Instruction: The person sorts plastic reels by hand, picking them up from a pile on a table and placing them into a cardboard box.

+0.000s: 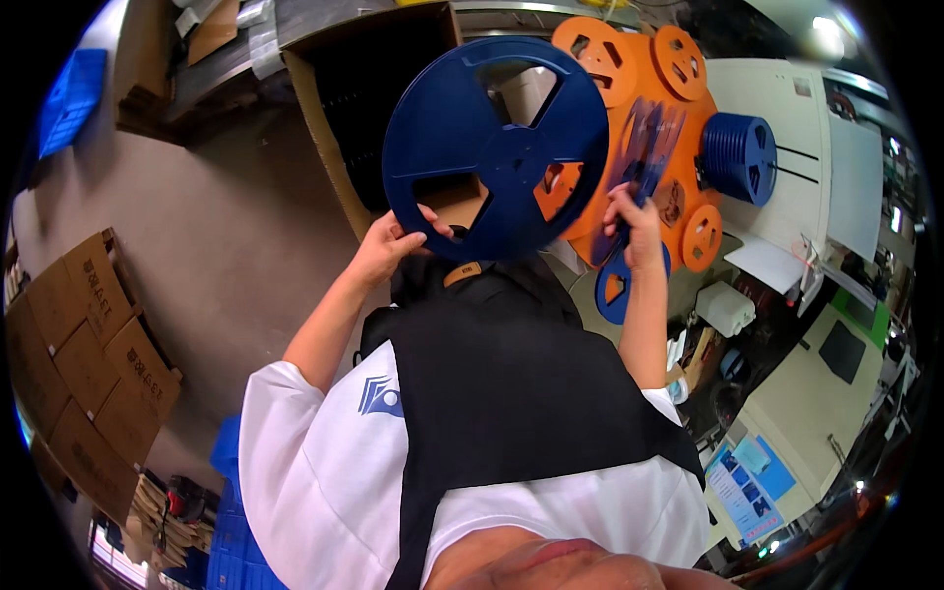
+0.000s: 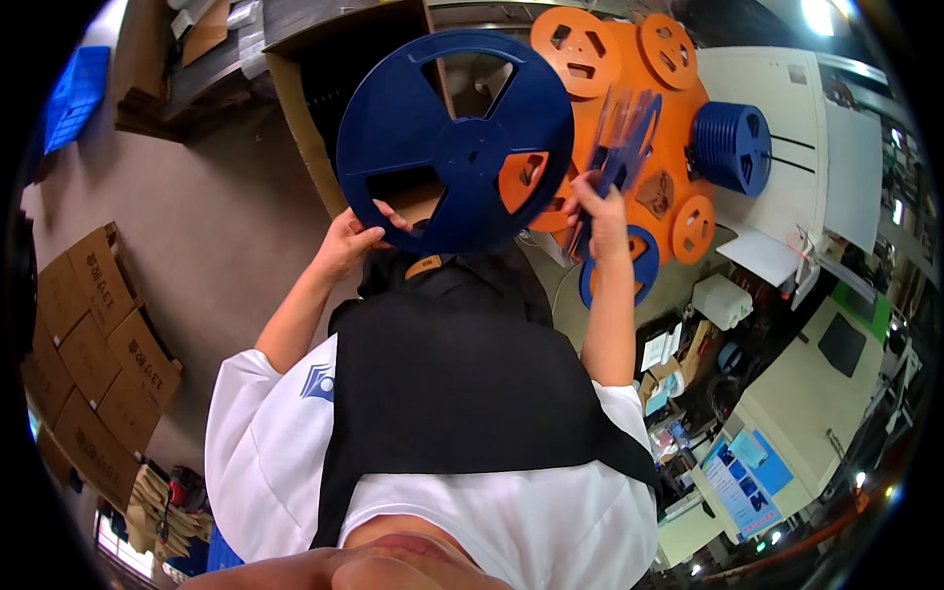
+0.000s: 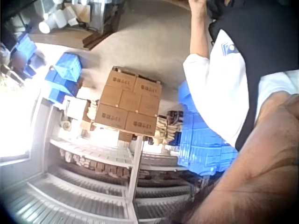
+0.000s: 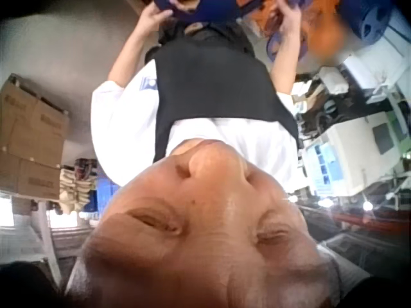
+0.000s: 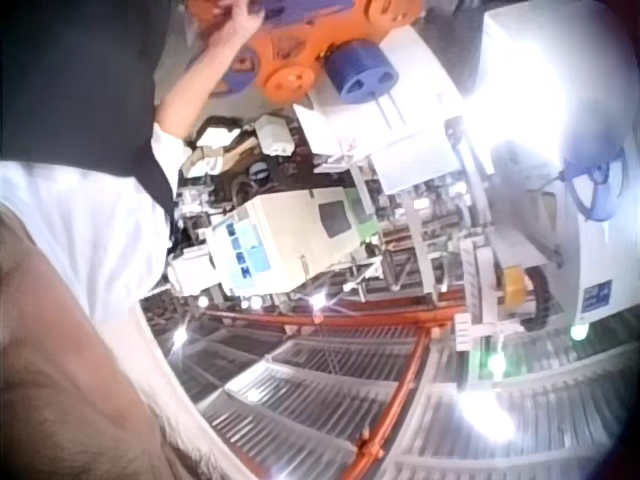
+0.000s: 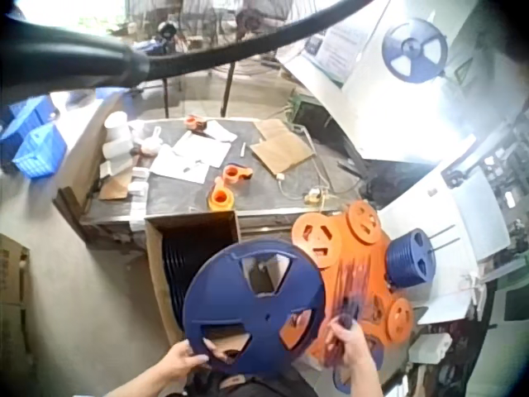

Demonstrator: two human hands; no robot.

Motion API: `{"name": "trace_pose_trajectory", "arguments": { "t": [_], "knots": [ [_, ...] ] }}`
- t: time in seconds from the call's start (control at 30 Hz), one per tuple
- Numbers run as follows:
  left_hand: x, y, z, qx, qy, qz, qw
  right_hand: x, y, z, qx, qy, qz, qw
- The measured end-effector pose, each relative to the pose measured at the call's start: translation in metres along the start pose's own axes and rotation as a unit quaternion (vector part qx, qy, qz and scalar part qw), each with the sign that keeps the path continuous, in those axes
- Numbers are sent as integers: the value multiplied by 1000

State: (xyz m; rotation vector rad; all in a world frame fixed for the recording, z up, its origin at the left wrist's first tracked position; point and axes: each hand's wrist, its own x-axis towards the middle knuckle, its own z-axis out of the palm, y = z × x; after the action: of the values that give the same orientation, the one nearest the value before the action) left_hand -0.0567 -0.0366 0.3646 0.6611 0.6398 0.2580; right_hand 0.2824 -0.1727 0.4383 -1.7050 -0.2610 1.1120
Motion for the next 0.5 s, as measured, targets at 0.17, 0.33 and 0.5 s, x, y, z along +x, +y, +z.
{"name": "trace_pose_trajectory", "arguments": {
  "t": [0.17,0.33,0.5],
  "knots": [
    [-21,-10,-14,-90,35,6,995,52,101,-4,-246,15,30,969],
    [-51,-21,-35,-132,120,1,984,89,181,-7,-365,5,114,924],
    [-78,-45,-40,-220,149,17,964,88,240,4,-514,-48,85,852]
  ]
}}
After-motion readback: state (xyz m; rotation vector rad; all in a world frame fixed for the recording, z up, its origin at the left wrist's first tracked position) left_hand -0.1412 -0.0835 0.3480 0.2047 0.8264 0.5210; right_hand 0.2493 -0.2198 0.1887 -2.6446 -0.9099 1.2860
